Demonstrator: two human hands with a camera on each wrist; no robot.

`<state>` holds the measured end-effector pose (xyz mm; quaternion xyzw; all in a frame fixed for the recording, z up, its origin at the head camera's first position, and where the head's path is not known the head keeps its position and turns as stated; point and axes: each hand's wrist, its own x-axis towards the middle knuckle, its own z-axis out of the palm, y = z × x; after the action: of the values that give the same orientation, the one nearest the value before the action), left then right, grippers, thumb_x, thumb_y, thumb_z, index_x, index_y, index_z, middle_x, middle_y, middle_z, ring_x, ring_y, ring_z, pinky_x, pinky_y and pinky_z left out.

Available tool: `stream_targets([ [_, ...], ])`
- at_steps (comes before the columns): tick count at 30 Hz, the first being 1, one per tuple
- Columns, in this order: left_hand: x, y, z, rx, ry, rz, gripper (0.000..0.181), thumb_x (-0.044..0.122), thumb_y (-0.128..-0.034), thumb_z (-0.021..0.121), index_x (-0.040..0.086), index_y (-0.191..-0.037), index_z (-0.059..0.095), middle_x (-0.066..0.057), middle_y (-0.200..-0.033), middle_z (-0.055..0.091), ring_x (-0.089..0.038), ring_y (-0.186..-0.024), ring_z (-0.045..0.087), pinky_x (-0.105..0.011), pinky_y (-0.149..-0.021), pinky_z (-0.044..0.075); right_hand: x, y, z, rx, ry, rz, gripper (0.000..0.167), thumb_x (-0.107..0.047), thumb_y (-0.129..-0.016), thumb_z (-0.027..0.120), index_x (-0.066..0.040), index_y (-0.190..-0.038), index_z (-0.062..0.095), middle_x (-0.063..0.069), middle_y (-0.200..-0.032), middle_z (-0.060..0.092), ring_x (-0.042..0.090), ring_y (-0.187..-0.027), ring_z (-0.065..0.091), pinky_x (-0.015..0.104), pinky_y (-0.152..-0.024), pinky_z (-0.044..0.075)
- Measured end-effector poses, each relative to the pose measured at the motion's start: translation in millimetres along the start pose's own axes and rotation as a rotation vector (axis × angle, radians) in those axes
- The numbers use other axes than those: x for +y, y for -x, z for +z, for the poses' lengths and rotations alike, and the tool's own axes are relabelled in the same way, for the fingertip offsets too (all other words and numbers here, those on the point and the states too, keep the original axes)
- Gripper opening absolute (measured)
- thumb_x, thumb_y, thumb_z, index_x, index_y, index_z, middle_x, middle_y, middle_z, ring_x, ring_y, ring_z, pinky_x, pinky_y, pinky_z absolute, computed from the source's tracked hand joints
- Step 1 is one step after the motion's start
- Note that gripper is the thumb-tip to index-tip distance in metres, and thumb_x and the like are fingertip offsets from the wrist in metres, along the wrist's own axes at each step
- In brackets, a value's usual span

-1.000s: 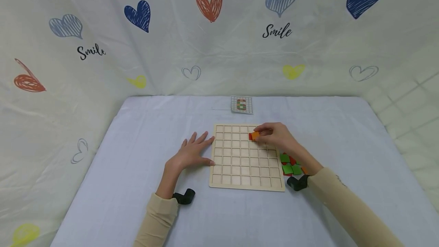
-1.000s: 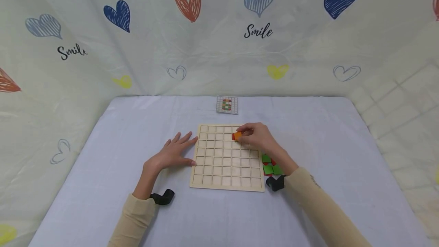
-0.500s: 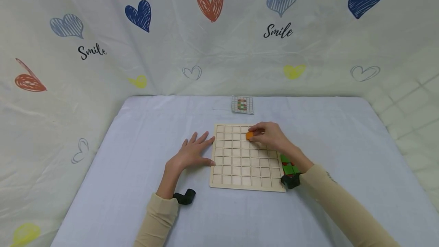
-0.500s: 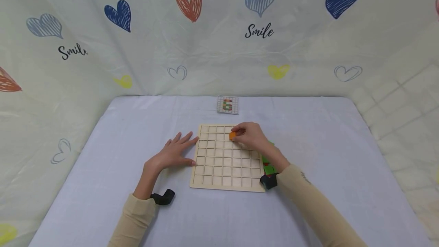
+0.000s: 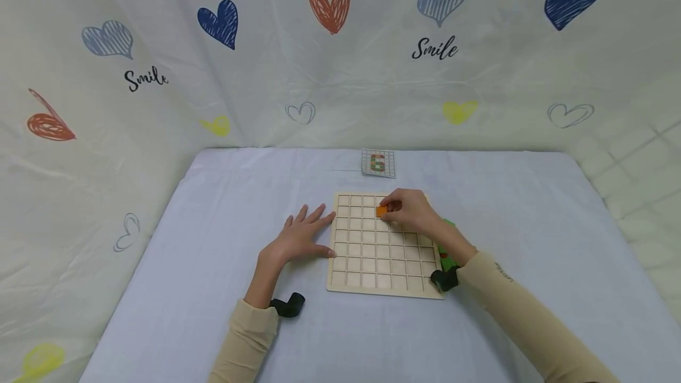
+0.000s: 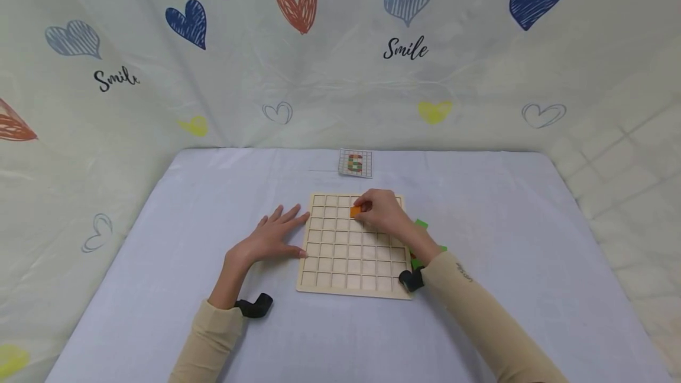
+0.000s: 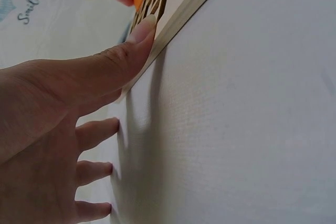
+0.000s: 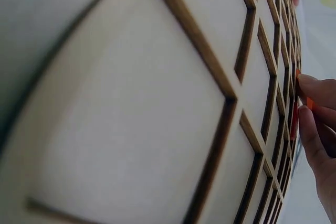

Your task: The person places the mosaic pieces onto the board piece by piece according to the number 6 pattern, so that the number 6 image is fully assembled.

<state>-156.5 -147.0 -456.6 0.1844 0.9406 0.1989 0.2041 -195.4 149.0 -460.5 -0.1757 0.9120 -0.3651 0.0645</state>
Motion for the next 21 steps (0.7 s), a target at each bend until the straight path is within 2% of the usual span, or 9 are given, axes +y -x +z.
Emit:
stream_targets([
  [11, -1.9, -2.6, 1.7, -0.003, -0.008, -0.009, 0.092, 0.048, -0.086, 0.081, 0.026, -0.162, 0.034, -0.004, -0.173, 0.017, -0.04, -0.16, 0.002, -0.067, -0.125, 0.006, -2, 3.8, -1, -0.005, 0.005, -0.016, 0.026, -0.004, -0.086, 0.082, 0.002, -0.11, 0.075, 0.014, -0.1, 0.073, 0.023, -0.086, 0.068, 0.039, -0.079, 0.059],
  [21, 1.2, 0.6, -0.9, -0.002, -0.007, -0.008, 0.092, 0.047, -0.0862, 0.081, 0.025, -0.162, 0.035, -0.005, -0.173, 0.018, -0.042, -0.16, 0.003, -0.067, -0.124, 0.007, 2, 17.3, -8, 0.027, -0.027, -0.011, 0.02, 0.0, -0.093, 0.07, 0.002, -0.113, 0.074, 0.016, -0.112, 0.075, 0.031, -0.1, 0.073, 0.046, -0.09, 0.06],
])
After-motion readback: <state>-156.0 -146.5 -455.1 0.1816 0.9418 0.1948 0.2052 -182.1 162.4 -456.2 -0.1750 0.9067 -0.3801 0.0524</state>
